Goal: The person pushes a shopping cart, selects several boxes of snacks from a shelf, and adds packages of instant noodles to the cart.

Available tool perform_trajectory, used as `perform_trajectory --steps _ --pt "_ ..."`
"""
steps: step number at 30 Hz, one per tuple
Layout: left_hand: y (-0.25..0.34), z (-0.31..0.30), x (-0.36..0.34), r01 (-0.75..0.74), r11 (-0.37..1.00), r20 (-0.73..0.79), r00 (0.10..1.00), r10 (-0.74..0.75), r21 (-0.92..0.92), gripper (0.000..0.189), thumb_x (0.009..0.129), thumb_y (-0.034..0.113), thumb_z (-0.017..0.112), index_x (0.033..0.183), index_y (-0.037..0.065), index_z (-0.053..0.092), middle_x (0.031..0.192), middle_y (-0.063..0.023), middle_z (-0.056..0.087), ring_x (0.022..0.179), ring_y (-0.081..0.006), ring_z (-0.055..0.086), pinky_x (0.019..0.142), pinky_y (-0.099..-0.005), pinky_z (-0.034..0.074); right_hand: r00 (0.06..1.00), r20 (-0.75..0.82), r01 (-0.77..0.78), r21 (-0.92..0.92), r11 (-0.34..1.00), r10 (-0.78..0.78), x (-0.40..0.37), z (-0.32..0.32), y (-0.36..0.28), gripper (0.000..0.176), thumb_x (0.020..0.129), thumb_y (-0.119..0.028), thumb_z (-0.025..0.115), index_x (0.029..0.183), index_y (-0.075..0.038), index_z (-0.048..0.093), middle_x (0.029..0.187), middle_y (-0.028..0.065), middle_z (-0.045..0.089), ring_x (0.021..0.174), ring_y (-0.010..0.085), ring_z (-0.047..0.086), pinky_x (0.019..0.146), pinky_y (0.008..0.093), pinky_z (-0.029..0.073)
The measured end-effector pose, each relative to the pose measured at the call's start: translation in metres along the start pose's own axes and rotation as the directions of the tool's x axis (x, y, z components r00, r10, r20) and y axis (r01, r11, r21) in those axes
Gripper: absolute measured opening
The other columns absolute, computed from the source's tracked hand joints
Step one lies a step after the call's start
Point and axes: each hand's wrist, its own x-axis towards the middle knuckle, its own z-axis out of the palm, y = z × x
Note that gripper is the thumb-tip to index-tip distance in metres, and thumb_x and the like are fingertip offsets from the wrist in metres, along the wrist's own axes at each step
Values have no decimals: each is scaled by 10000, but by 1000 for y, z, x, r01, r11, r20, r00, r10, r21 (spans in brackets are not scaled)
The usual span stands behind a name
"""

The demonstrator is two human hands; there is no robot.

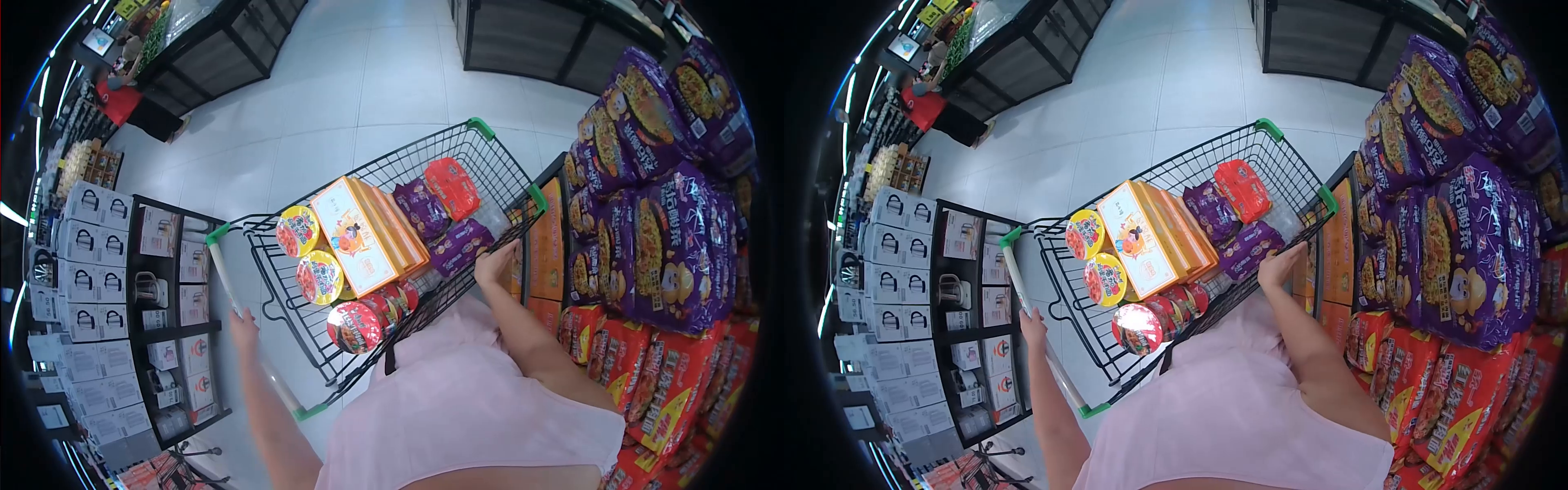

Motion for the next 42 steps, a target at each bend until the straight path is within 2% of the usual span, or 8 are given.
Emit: perform_trajectory --steps 14,15,21,24,30,34,38,42 --pt "40 24 -15 54 998 -14 998 -54 12 339 925 209 542 1103 -60 438 732 -129 567 524 -212 577 501 -357 472 993 102 -60 37 998 56 72 23 -34 779 791 23 482 1454 61 75 1433 315 274 1322 417 326 1107 399 291" --pt "52 27 -18 92 994 -30 995 -90 58 351 924 209 541 1107 -72 441 808 -191 602 654 -294 635 608 -399 499 992 105 -69 32 997 65 79 25 -39 772 796 16 480 1454 58 79 1422 313 294 1306 421 347 1096 405 308" --pt "49 54 3 88 990 -94 992 -78 110 421 905 231 563 1163 -79 443 1042 -294 599 1000 -436 585 859 -462 449 993 -2 -120 17 993 120 98 52 -36 689 858 -57 510 1434 65 151 1381 317 350 1243 422 421 1035 441 373" --pt "67 64 13 91 988 -82 993 -81 121 431 901 238 568 1170 -75 445 1056 -289 593 992 -431 587 856 -461 450 980 38 -200 121 972 197 71 54 -47 683 866 -59 522 1427 75 156 1391 315 338 1256 419 407 1056 437 351" --pt "82 89 47 32 994 -79 997 -24 105 430 893 240 574 1153 -82 457 1072 -289 588 1012 -439 575 872 -462 442 989 44 -146 103 984 142 -10 71 -47 658 880 -44 471 1432 65 130 1392 301 345 1277 416 382 1076 441 317" --pt "105 108 62 -71 974 -88 992 92 215 439 885 246 581 1145 -88 467 1071 -295 590 1010 -443 576 869 -465 443 960 146 -265 182 947 240 -4 73 -55 695 840 10 445 1442 45 99 1374 300 370 1260 411 407 1062 430 328" --pt "123 129 87 -120 971 -88 986 140 207 423 881 240 588 1125 -88 482 1051 -297 596 994 -443 582 860 -469 448 968 103 -244 138 960 231 26 95 -59 740 803 12 478 1443 24 106 1333 299 425 1212 419 459 1022 430 369" --pt "177 133 68 -26 965 -14 999 30 262 387 881 223 590 1096 -83 487 1041 -295 597 980 -440 587 854 -468 454 931 132 -346 34 937 339 40 94 -57 718 817 -24 505 1440 -20 148 1340 267 439 1191 412 484 991 455 399"
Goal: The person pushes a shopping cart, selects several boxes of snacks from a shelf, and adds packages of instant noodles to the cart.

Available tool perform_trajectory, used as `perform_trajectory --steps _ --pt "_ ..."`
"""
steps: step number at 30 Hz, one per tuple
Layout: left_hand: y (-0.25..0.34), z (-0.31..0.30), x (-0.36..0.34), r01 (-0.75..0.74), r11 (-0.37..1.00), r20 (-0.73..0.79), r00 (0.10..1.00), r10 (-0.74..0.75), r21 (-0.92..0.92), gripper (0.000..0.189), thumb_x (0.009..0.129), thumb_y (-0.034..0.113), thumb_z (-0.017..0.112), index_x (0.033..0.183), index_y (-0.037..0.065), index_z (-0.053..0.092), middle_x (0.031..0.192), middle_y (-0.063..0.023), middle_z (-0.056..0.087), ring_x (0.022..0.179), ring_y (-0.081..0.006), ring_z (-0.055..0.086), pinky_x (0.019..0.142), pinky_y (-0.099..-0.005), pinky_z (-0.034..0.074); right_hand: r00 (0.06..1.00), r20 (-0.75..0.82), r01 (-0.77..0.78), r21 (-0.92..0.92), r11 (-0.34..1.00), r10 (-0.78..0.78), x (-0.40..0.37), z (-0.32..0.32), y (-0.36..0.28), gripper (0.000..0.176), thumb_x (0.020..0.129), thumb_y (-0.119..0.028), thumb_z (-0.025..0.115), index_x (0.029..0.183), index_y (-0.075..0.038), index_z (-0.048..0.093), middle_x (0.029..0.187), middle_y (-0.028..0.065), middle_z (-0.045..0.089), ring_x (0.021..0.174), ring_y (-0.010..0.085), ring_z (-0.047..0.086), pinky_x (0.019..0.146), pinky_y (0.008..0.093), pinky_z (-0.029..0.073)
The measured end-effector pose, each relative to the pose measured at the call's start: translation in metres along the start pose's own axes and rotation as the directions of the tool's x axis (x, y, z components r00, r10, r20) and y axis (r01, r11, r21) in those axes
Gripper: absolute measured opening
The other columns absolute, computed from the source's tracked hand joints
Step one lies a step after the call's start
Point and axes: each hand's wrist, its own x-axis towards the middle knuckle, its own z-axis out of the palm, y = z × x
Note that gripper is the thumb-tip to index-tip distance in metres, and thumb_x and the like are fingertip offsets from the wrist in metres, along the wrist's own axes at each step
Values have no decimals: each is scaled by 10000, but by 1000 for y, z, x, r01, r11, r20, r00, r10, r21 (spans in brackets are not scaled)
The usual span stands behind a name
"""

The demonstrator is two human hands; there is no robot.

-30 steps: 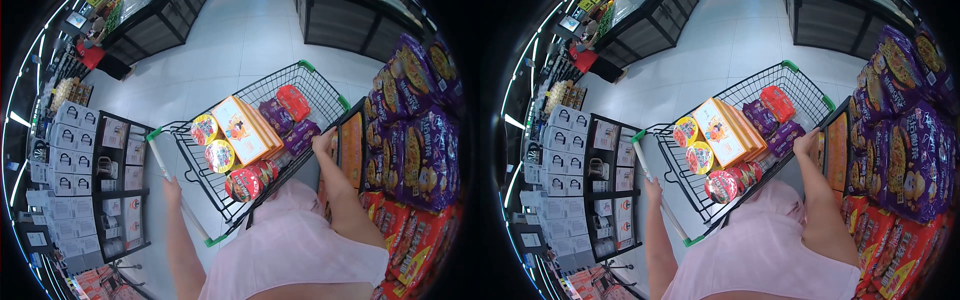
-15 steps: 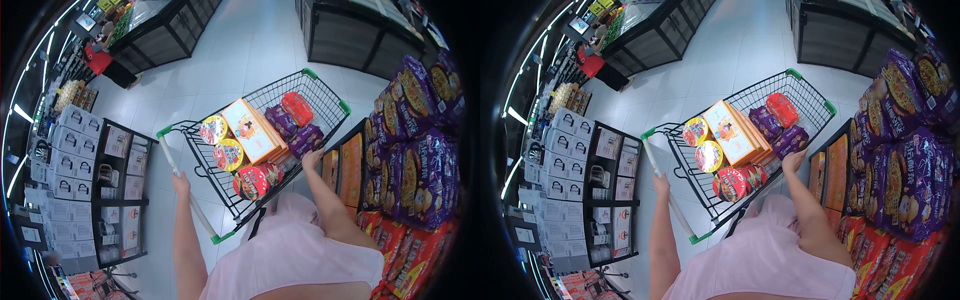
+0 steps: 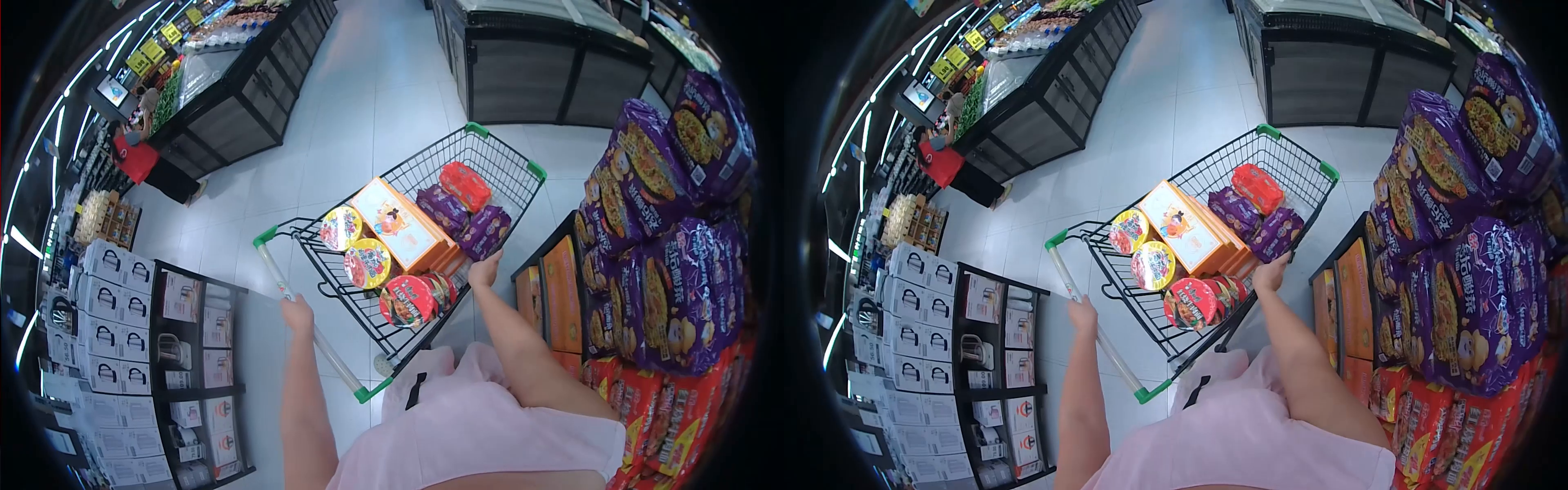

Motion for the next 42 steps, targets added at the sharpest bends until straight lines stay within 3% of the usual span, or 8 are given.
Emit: perform_trajectory --steps 9,15,18,23,27,29,33,42 --pt "38 61 47 24 958 139 990 16 -286 527 886 143 547 1294 -105 324 1118 -309 557 1026 -437 573 904 -459 444 985 -61 -171 -226 959 161 42 -8 -61 522 887 -157 455 1384 -64 324 1079 209 643 995 383 624 861 485 477" --pt "75 71 45 -282 928 137 937 321 -242 748 803 36 548 1440 -67 171 1432 -335 232 1340 -433 268 1077 -472 276 957 -102 -286 -222 932 270 33 -1 -62 339 938 -272 424 1176 -31 442 1050 240 642 1005 405 617 862 493 472" --pt "116 46 41 -575 817 198 806 557 40 695 758 124 614 1378 -60 362 1481 -326 131 1383 -471 129 1127 -503 164 959 -72 -281 -155 947 273 31 17 -60 376 960 -309 387 1162 3 443 1063 270 623 1028 425 597 877 502 459" --pt "135 44 57 -770 636 353 610 710 51 617 740 241 617 1286 -25 509 1458 -320 223 1399 -454 117 1129 -554 84 941 -92 -337 -165 927 325 -17 18 -61 375 974 -297 373 1173 11 454 1077 299 608 1030 447 585 881 518 452" --pt "157 56 75 -891 447 425 433 795 72 623 750 320 574 1296 23 527 1425 -260 348 1403 -414 152 1121 -584 78 990 -55 -142 -402 905 131 -28 41 -42 358 970 -277 372 1177 8 439 1011 280 629 955 444 608 849 518 465" --pt "163 41 81 -910 412 540 369 757 44 633 749 325 588 1292 5 518 1417 -247 372 1390 -396 208 1118 -593 79 930 -125 -366 -287 885 344 -89 20 -104 342 966 -258 372 1176 4 435 971 265 641 912 443 618 833 518 472" --pt "192 57 84 -968 247 665 218 715 51 707 758 344 590 1342 -25 443 1424 -222 380 1380 -368 251 1113 -598 99 936 -198 -337 -261 905 292 -68 30 -98 319 938 -182 363 1153 45 428 950 262 654 908 435 633 814 512 483" --pt "245 60 103 -962 260 744 116 658 -80 869 746 335 666 1415 -58 274 1466 -283 254 1379 -363 259 1067 -602 227 899 -255 -430 -354 831 357 -51 37 -106 256 912 -189 427 1080 -1 467 883 233 665 851 402 654 747 498 505"
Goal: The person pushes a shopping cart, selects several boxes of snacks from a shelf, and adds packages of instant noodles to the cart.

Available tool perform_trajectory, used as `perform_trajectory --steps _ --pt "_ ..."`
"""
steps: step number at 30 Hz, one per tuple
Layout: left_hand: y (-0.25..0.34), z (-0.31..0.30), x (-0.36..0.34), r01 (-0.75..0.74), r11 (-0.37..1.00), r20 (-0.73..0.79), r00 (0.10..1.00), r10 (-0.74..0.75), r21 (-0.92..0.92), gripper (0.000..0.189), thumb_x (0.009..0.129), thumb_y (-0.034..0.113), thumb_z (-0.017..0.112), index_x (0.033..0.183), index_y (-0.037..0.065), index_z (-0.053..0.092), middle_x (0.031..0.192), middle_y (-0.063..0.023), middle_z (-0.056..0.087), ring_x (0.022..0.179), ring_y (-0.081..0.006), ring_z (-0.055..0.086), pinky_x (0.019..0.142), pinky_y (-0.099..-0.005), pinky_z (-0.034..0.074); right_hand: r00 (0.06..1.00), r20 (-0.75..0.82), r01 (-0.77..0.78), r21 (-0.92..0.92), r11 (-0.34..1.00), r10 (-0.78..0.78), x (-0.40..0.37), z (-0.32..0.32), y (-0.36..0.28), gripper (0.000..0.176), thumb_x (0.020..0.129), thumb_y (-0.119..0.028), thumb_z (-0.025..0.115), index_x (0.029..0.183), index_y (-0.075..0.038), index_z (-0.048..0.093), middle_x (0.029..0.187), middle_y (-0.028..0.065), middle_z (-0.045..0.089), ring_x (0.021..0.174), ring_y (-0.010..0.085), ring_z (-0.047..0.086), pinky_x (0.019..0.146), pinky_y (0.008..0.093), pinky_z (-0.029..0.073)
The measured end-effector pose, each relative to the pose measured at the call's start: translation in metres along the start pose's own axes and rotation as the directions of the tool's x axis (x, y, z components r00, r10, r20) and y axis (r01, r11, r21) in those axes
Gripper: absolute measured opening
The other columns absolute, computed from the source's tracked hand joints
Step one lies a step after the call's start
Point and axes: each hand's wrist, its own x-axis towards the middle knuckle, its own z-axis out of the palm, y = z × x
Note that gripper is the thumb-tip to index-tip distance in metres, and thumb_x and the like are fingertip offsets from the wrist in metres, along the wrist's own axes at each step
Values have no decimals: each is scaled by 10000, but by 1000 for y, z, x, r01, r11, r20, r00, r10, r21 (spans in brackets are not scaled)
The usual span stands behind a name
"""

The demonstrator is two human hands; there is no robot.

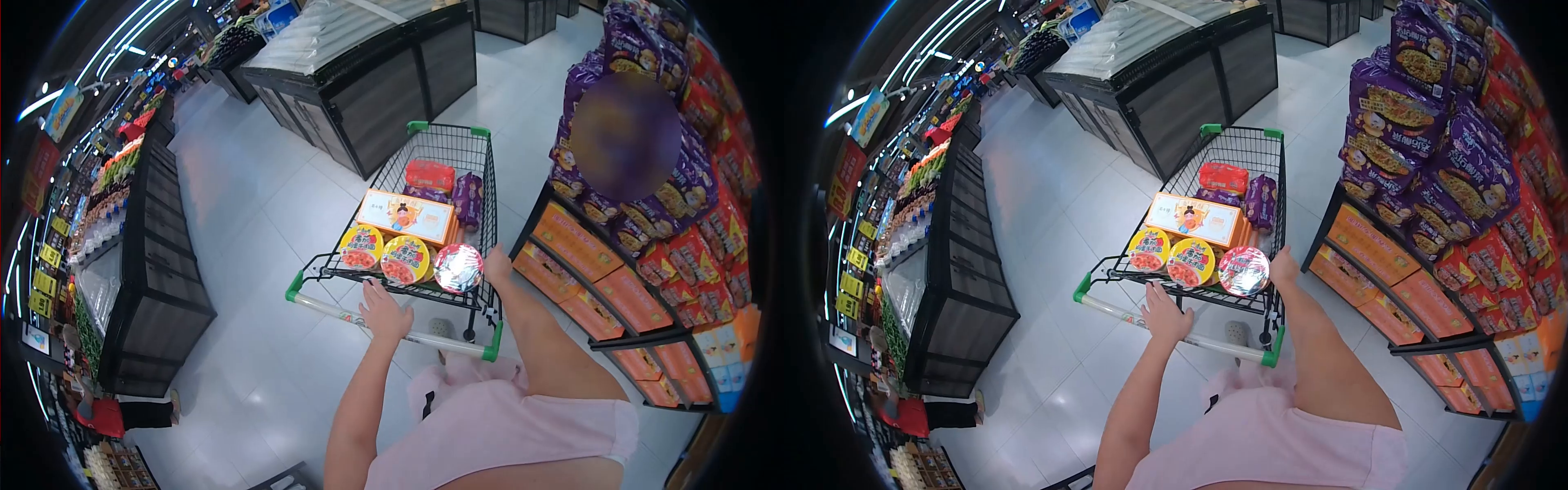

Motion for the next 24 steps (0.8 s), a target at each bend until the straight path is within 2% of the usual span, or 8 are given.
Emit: perform_trajectory --steps 1,4,5,8,10,15,19,24 --pt "-3 3 20 -50 990 -28 998 47 -129 865 726 315 730 1424 25 309 1456 -264 284 1371 -375 267 1043 -602 269 1000 -28 8 4 1000 -8 15 3 0 251 912 -197 434 1073 -8 469 875 229 665 843 399 654 739 498 506" --pt "-39 10 82 -346 932 76 932 355 -110 775 730 338 739 1392 123 399 1403 -226 378 1328 -391 328 1062 -554 275 998 -56 -10 60 998 14 44 9 -9 255 913 -214 447 1081 -24 474 869 229 663 838 407 650 739 506 500" --pt "-49 18 102 -386 911 111 908 403 -149 613 738 411 732 1275 181 543 1327 -161 479 1287 -356 389 1072 -568 251 998 -57 -21 86 996 26 50 8 -13 254 932 -237 445 1073 -29 485 867 231 661 840 412 646 739 512 493" --pt "-41 -7 121 -404 915 311 869 386 -8 547 728 477 721 1172 175 615 1257 -95 532 1263 -284 420 1071 -604 214 998 -23 -62 66 996 63 45 1 -19 256 954 -259 433 1060 -35 496 866 235 657 842 413 642 740 516 486" --pt "-30 -3 148 -486 873 307 838 451 44 553 741 610 641 1067 164 674 1134 -94 607 1198 -257 474 1080 -595 195 996 -50 -64 88 994 69 61 0 -26 279 968 -299 422 1030 -41 508 818 230 655 796 418 642 704 523 485" --pt "-11 -6 199 -560 823 504 739 448 89 540 698 663 641 818 143 719 780 -83 673 882 -272 637 886 -466 440 991 -40 -121 131 984 127 76 3 -35 297 969 -327 416 1001 -50 519 782 242 643 772 445 626 695 551 470" --pt "-13 13 256 -653 732 578 680 451 197 499 683 660 652 732 167 716 705 -59 666 700 -246 657 605 -378 506 987 -60 -141 146 979 151 100 9 -50 306 970 -334 410 982 -51 524 771 234 648 754 436 632 675 543 477" --pt "-16 29 285 -650 714 543 710 448 260 444 726 616 639 726 179 713 703 -50 666 710 -240 661 613 -385 504 978 -43 -194 149 970 202 119 18 -59 295 963 -328 422 959 -55 536 760 227 655 742 420 647 669 529 490"
